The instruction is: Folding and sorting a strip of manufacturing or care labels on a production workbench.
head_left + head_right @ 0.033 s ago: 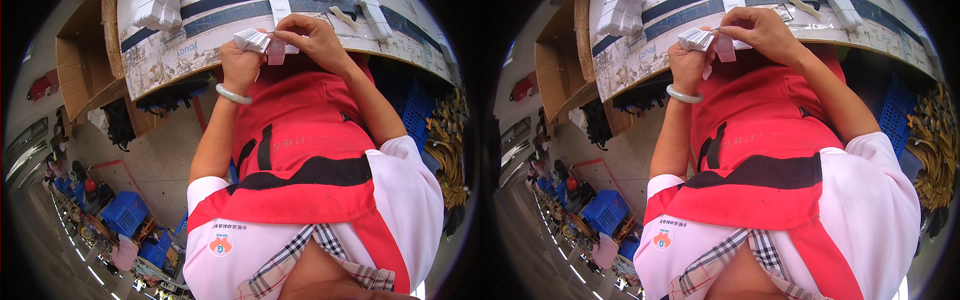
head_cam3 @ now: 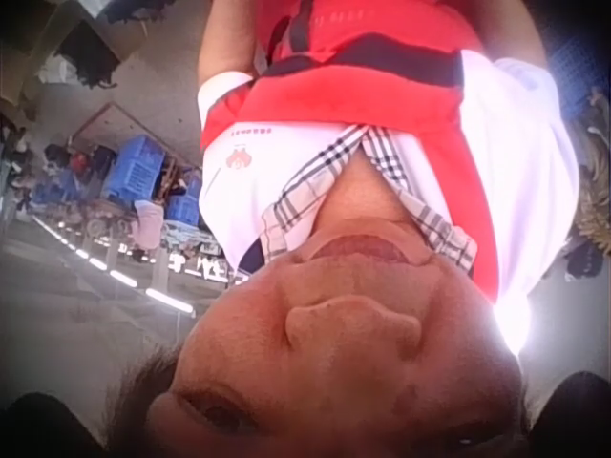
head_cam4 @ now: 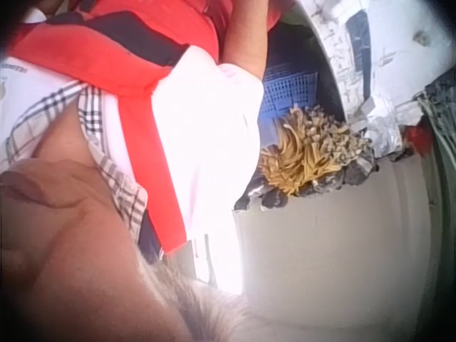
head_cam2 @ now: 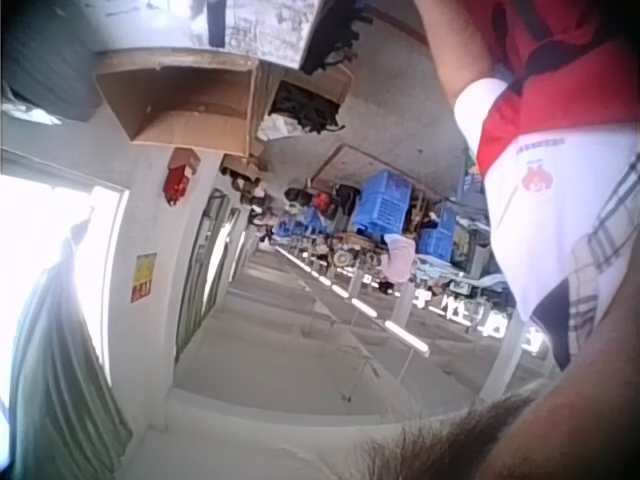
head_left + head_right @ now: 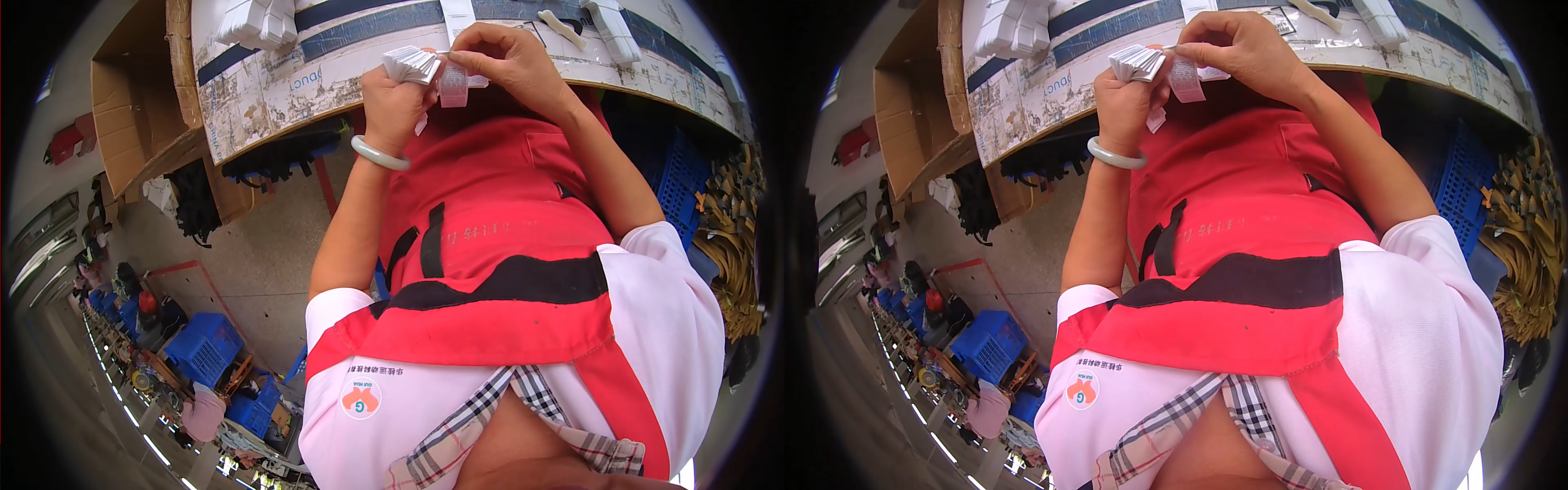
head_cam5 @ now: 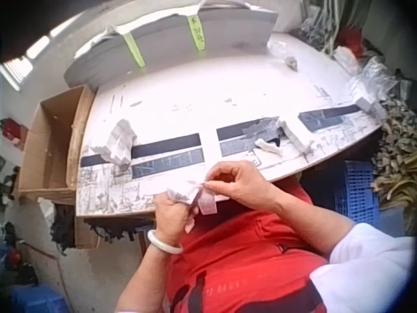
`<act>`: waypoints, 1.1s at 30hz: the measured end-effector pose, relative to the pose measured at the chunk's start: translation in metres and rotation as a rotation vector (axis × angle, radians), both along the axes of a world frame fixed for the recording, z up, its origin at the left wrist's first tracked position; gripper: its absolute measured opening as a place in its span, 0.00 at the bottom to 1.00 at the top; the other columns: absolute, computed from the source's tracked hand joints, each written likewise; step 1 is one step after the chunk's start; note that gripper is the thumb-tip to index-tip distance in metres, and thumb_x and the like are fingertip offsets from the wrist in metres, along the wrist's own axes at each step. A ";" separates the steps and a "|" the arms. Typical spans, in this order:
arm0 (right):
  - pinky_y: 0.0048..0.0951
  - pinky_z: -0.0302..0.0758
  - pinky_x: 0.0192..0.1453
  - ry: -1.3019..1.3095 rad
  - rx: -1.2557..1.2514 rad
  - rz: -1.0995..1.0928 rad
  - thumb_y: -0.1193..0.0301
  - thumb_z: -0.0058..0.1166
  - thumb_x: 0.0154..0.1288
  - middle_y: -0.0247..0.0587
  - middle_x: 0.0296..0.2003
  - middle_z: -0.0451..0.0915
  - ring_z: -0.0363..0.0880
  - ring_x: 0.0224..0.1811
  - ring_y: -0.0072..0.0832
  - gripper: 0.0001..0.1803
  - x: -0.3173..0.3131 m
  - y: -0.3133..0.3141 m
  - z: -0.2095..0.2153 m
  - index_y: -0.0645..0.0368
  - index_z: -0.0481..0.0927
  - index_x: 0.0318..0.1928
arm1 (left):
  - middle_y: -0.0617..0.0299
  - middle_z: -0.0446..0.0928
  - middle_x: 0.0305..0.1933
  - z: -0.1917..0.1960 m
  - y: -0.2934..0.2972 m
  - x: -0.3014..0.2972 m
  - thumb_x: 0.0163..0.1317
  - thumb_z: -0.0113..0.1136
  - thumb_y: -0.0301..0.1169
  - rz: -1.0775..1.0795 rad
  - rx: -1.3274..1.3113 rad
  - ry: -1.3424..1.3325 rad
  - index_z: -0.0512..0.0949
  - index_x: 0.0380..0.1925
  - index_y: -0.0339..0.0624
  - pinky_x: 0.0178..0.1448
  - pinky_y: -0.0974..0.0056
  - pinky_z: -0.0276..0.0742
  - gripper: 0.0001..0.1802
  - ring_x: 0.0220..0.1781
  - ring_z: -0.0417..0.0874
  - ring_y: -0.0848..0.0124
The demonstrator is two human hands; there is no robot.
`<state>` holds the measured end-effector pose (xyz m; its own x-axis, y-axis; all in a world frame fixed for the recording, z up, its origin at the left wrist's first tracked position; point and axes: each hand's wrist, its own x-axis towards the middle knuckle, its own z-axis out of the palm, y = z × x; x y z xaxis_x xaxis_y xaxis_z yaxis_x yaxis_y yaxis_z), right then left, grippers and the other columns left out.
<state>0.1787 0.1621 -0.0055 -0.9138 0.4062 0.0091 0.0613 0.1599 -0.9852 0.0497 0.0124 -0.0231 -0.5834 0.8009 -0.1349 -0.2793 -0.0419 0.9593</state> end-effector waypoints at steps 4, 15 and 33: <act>0.17 0.72 0.42 -0.115 -0.299 0.228 0.70 0.59 0.67 0.29 0.34 0.80 0.75 0.36 0.14 0.08 0.003 0.002 0.023 0.62 0.82 0.41 | 0.62 0.78 0.25 0.002 -0.002 -0.004 0.64 0.65 0.43 -0.136 0.008 -0.292 0.81 0.38 0.35 0.20 0.74 0.61 0.19 0.17 0.71 0.79; 0.28 0.73 0.39 -0.002 0.651 -0.323 0.67 0.60 0.65 0.36 0.35 0.78 0.77 0.34 0.27 0.10 -0.020 0.051 -0.023 0.57 0.83 0.43 | 0.62 0.74 0.30 -0.002 0.003 0.000 0.70 0.56 0.34 -0.284 0.026 -0.460 0.75 0.46 0.33 0.38 0.67 0.82 0.14 0.34 0.82 0.68; 0.30 0.71 0.42 0.092 0.504 -0.061 0.75 0.56 0.66 0.41 0.35 0.73 0.73 0.36 0.33 0.05 -0.016 0.024 0.026 0.63 0.74 0.38 | 0.58 0.78 0.53 0.028 0.018 -0.003 0.55 0.68 0.21 0.113 0.142 0.775 0.78 0.53 0.35 0.55 0.67 0.75 0.23 0.52 0.80 0.68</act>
<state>0.1631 0.1862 0.0202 -0.8748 0.3829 0.2967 0.0016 0.6149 -0.7886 0.0462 0.0300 0.0046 -0.5480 0.7102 0.4420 0.4788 -0.1670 0.8619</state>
